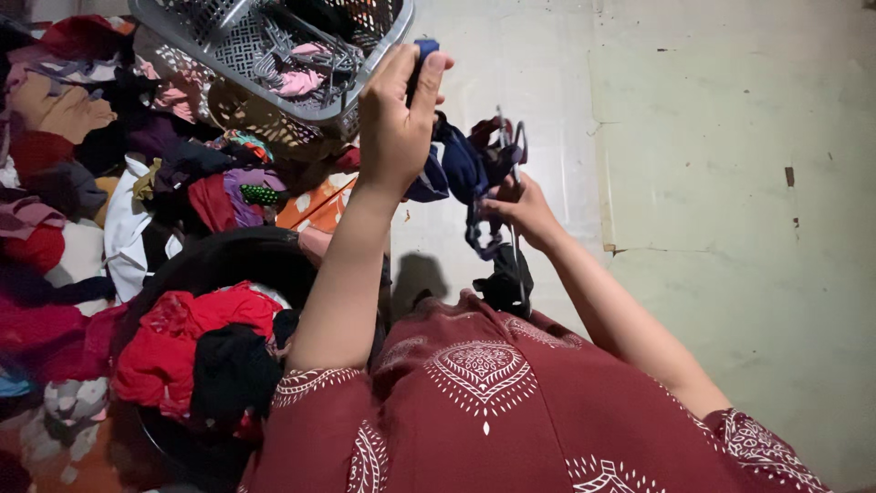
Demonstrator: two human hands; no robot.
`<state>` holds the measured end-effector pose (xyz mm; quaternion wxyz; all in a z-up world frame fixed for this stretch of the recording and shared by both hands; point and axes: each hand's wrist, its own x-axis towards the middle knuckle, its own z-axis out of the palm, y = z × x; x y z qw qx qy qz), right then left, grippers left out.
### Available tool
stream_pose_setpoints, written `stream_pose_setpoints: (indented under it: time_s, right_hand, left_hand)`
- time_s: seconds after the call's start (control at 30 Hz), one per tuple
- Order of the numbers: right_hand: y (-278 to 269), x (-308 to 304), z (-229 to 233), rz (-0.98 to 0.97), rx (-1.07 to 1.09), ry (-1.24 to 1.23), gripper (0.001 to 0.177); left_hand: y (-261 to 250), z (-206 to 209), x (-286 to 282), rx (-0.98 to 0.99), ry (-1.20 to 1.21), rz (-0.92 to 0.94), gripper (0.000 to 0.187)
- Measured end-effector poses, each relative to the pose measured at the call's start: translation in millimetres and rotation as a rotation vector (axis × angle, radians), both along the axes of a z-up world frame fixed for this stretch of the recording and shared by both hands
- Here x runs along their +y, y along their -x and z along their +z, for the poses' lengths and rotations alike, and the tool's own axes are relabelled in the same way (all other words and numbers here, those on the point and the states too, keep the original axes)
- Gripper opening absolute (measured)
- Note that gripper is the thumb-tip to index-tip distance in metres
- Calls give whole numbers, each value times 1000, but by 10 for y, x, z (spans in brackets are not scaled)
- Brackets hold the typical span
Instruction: The person picks up small clothing items from a pile and places them onto a multi-clip hanger. They continue adding items to the hanger until it is full, then walk to a closet and hang the hanger on a rod.
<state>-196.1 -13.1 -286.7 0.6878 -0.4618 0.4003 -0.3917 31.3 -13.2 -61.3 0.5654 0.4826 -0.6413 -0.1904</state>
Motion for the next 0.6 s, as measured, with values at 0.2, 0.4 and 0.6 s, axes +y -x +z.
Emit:
stream_pose_setpoints:
  time_s: [0.2,0.4,0.6]
  right_hand:
    - [110,-102,600,-16,-104,-64,42]
    - [190,-157,1077,-7,-177,-85,42]
    - [209,-137,1316,3,-269,-101,39]
  left_hand:
    - [-65,-431,-74,30,-244,-19,28]
    - [-51,-902,-123,108,-407,-167,23]
    - [16,-1313,-103,213,-608,-397,24]
